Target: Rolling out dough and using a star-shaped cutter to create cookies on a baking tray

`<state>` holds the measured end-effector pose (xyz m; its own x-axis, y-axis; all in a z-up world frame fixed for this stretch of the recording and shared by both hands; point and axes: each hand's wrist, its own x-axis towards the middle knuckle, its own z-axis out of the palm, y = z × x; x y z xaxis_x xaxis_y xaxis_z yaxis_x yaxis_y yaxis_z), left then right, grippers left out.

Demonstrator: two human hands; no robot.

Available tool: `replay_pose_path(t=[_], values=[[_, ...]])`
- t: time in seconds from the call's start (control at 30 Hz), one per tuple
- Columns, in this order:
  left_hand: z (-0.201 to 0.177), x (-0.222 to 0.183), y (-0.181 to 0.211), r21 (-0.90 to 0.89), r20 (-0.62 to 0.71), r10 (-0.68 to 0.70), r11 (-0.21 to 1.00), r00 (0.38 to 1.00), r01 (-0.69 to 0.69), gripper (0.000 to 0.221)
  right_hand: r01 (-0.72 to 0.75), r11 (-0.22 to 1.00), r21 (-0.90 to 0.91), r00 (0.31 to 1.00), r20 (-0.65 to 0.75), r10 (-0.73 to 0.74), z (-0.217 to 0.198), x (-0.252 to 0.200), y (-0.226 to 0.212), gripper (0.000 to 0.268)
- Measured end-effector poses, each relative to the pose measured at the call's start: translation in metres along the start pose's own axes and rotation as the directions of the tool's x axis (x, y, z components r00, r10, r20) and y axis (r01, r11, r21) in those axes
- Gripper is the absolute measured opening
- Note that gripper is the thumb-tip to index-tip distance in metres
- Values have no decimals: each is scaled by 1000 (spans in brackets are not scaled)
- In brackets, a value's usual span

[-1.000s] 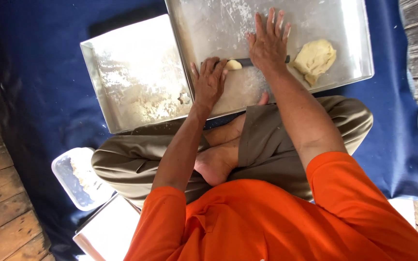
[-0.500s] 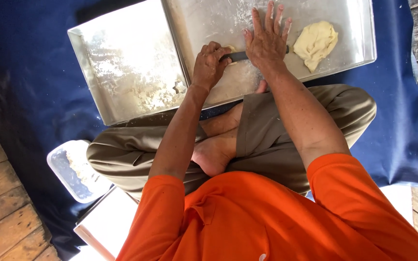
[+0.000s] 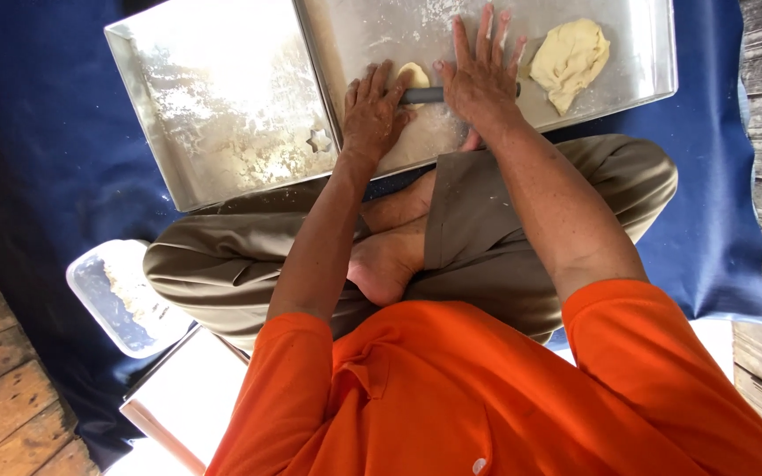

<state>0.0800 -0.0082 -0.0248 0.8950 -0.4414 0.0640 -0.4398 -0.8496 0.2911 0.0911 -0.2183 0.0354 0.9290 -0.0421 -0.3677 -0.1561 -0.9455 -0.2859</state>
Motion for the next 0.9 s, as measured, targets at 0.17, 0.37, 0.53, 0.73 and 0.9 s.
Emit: replay_pose_path(t=[0.17, 0.37, 0.53, 0.73, 0.9], values=[[-12, -18, 4, 34, 192, -29, 999, 981, 23, 79, -19, 1000, -25, 990, 138, 23, 6, -4, 3, 73], [-1, 12, -3, 17, 56, -100, 995, 993, 99, 60, 31, 1000, 5, 992, -123, -30, -3, 18, 0, 65], [7, 68, -20, 120, 67, -93, 989, 993, 85, 56, 110, 994, -18, 940, -323, -110, -17, 50, -3, 56], [13, 95, -32, 43, -43, -102, 994, 994, 104, 56, 175, 983, -60, 883, -433, -184, -21, 72, -2, 54], [5, 59, -20, 96, -23, -97, 991, 995, 99, 60, 154, 987, -53, 941, -298, -163, -14, 47, -4, 53]])
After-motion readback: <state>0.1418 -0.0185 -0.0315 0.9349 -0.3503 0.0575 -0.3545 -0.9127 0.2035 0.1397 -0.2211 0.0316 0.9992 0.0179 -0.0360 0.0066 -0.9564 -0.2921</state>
